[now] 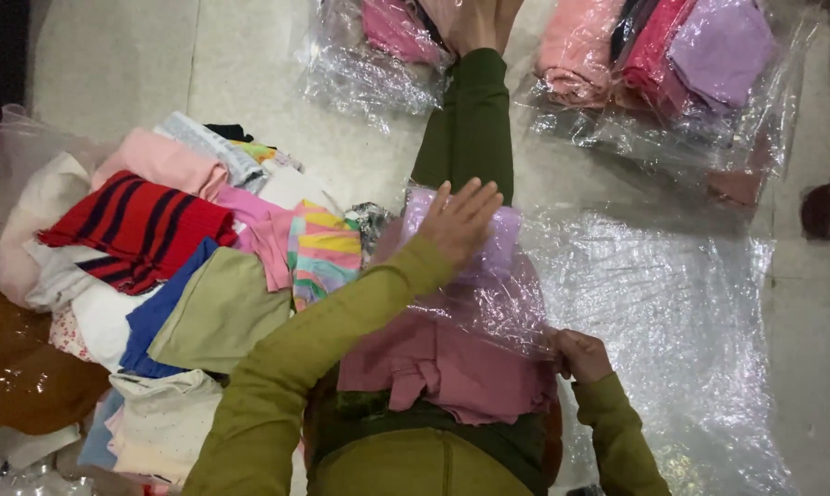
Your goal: Folding various clothing items and placing them into individual plastic bags for packaging.
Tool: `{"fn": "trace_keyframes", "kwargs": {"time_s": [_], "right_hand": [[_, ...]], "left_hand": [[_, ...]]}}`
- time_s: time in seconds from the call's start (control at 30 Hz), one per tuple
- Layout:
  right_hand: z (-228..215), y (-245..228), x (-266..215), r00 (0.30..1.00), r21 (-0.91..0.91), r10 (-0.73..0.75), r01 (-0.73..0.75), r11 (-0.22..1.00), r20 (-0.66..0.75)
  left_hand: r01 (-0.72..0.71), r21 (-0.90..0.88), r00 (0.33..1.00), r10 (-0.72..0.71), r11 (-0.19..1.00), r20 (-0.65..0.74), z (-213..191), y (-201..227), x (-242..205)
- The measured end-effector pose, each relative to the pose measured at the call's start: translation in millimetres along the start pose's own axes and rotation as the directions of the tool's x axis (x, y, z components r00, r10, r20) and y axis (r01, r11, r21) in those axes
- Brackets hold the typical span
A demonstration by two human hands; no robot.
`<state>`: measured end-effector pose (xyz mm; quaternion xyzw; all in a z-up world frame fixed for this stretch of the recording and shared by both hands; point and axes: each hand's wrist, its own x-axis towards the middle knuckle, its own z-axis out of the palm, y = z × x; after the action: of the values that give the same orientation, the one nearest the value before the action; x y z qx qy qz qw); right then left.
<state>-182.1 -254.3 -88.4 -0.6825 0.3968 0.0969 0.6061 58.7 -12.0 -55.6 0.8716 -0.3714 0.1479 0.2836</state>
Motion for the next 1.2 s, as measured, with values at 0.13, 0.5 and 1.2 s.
{"fn": "trace_keyframes", "kwargs": {"time_s": [0.13,0.5,1.2], "right_hand": [[-2,-48,-32,0.998,-0.034,-0.009,0.011,0.999,0.06],[137,-161,84,0.652,-0.485,-0.74,0.708,0.514,0.167],[120,-67,167,0.939,-0.296,-0.133,0.231,0.927,0.317]], "left_hand": [[-0.15,0.042,0.92,0.124,0.988,0.373,-5,-9,-4],[0.011,0.026,0.957,-0.018,1.0,0.29,29,-14,-20],[0.958,-0.247,0.279,-0.674,0.145,0.684,76,-95,-19]]}}
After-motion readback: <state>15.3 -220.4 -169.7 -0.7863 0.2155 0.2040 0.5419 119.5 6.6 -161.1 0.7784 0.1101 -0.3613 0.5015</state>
